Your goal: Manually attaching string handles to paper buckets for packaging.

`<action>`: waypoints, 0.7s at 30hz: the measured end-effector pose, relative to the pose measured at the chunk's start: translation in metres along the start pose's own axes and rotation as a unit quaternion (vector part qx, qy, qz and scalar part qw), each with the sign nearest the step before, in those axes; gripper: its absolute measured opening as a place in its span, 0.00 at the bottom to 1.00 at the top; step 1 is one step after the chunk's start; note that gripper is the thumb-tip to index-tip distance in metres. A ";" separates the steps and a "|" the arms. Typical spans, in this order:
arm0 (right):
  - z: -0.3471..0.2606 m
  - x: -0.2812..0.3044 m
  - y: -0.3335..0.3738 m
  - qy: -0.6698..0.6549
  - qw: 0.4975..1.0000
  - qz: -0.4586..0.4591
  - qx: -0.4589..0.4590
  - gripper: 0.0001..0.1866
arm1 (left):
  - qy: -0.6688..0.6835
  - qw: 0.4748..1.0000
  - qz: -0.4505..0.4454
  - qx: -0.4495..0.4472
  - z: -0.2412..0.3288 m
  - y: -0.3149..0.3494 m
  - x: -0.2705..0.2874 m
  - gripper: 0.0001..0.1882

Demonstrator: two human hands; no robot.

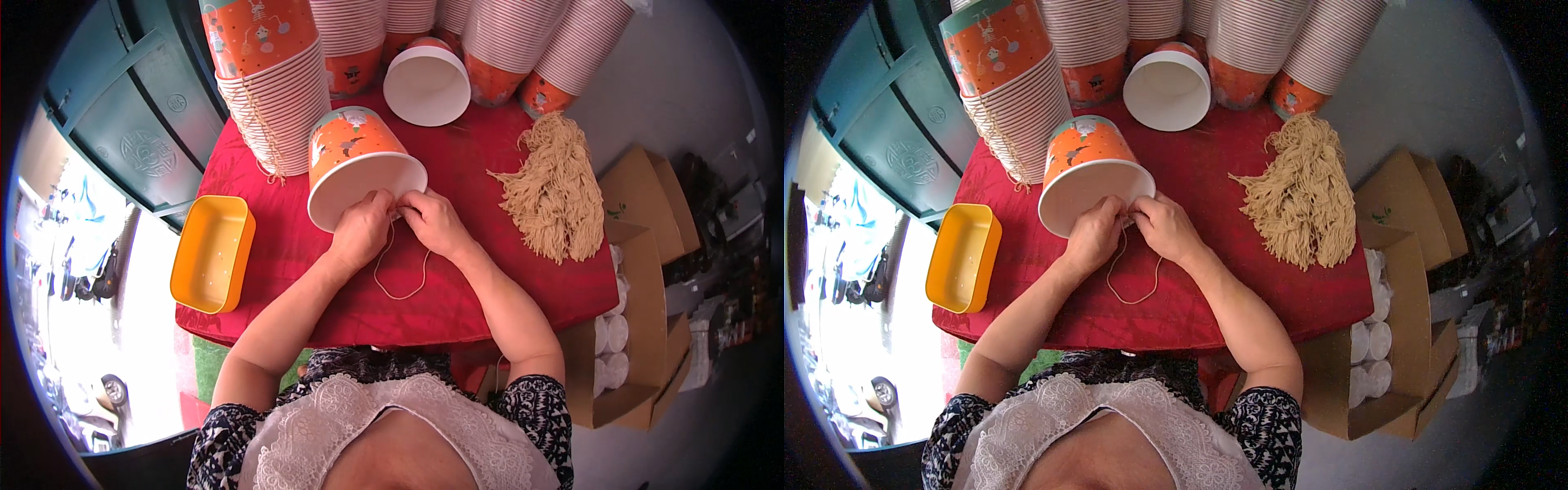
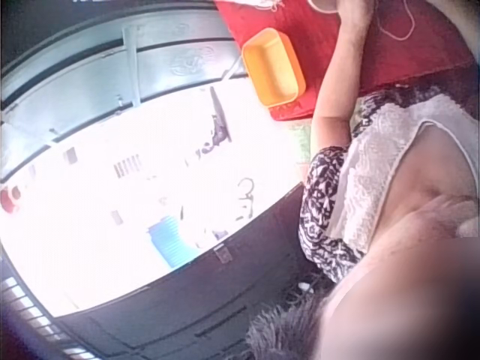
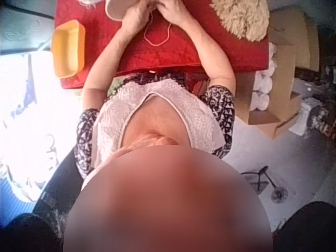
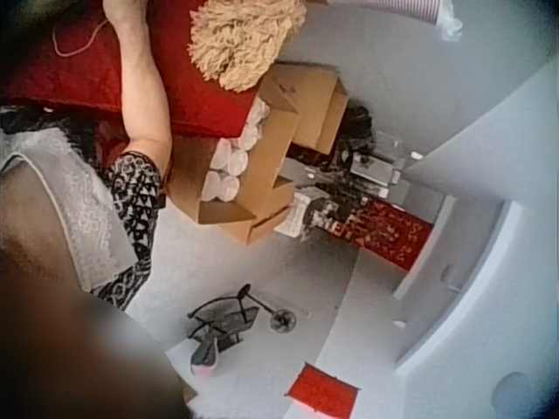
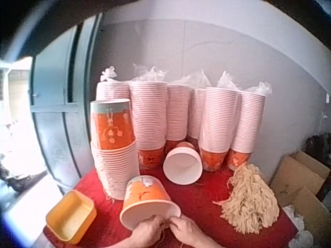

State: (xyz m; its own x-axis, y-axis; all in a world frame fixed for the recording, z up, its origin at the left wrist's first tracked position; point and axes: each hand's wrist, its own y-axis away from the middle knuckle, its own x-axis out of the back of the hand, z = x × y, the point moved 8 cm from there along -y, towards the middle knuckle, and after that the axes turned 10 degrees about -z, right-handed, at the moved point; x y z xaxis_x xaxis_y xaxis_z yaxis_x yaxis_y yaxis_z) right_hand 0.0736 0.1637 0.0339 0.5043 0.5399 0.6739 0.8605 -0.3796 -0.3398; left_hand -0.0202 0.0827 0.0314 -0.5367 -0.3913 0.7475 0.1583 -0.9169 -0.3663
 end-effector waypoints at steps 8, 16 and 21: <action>-0.005 0.000 0.003 -0.022 1.000 -0.017 -0.012 0.04 | 0.089 0.996 0.000 0.024 -0.005 0.007 0.010 0.04; -0.009 -0.008 0.005 0.027 0.998 -0.044 0.027 0.04 | 0.099 0.994 0.019 0.043 -0.015 0.005 0.011 0.03; -0.015 -0.011 0.006 0.054 0.996 -0.063 0.037 0.04 | 0.101 0.990 0.050 0.089 -0.028 0.004 0.011 0.03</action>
State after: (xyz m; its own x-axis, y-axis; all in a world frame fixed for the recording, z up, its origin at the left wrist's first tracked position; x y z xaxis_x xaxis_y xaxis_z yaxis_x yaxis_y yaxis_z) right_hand 0.0719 0.1449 0.0344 0.3849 0.4950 0.7790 0.9214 -0.2550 -0.2932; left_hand -0.0486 0.0767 0.0221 -0.6627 -0.4735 0.5802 0.3524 -0.8808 -0.3163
